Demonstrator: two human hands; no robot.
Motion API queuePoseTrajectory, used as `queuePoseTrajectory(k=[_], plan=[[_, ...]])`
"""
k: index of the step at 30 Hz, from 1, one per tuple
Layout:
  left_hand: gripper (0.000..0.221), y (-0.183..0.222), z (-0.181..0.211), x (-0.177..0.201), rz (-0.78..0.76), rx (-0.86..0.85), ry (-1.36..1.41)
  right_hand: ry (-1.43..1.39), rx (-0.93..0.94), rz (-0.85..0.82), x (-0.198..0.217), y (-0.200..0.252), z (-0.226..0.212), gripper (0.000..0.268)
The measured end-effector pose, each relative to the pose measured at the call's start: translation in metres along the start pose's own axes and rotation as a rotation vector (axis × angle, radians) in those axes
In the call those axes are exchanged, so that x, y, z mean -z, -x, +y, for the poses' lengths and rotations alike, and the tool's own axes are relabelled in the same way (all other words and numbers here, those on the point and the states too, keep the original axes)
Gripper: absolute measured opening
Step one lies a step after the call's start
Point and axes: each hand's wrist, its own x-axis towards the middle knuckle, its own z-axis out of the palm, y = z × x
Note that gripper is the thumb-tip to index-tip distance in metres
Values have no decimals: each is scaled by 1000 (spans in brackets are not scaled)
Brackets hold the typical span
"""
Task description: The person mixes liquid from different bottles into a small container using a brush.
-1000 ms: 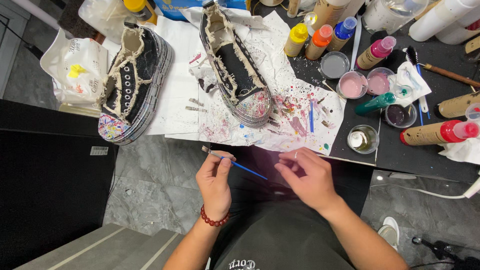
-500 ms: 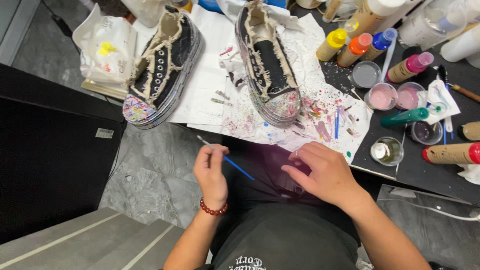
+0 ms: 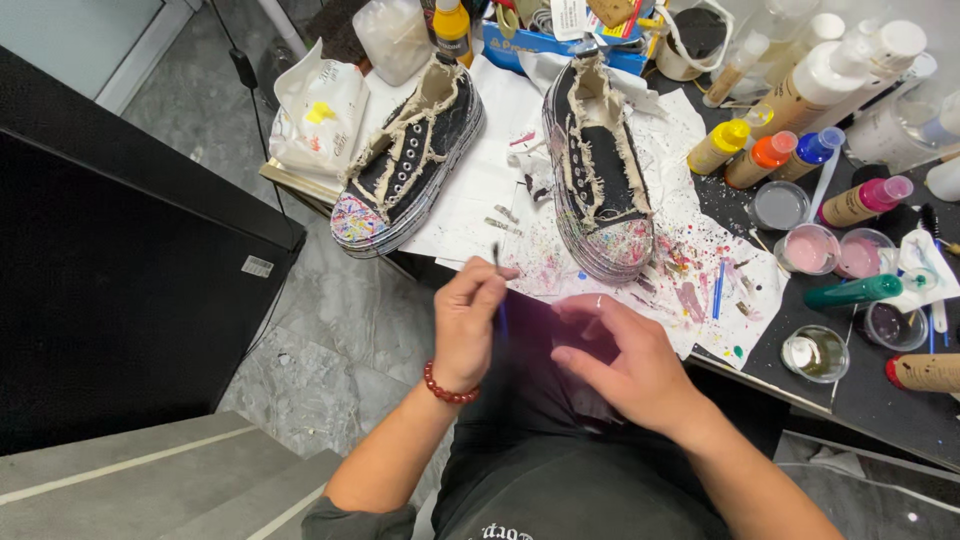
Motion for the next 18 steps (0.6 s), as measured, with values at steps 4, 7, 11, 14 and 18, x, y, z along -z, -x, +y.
queuePoseTrajectory(k=[4, 7, 11, 14, 18], plan=[[13, 5, 0, -31, -229, 63, 139, -311, -137, 134, -24, -2, 3, 34], [19, -9, 21, -21, -337, 105, -88, -265, -71, 214, -23, 4, 10, 26], [28, -101, 84, 44, 42, -549, -905, 12, 19, 368, 5, 21, 18, 35], [64, -187, 126, 94, 462, -490, -1328, 52, -38, 388, 21, 35, 23, 39], [29, -237, 138, 126, 362, 24, -1387, -14, -85, 395, 31, 50, 29, 38]])
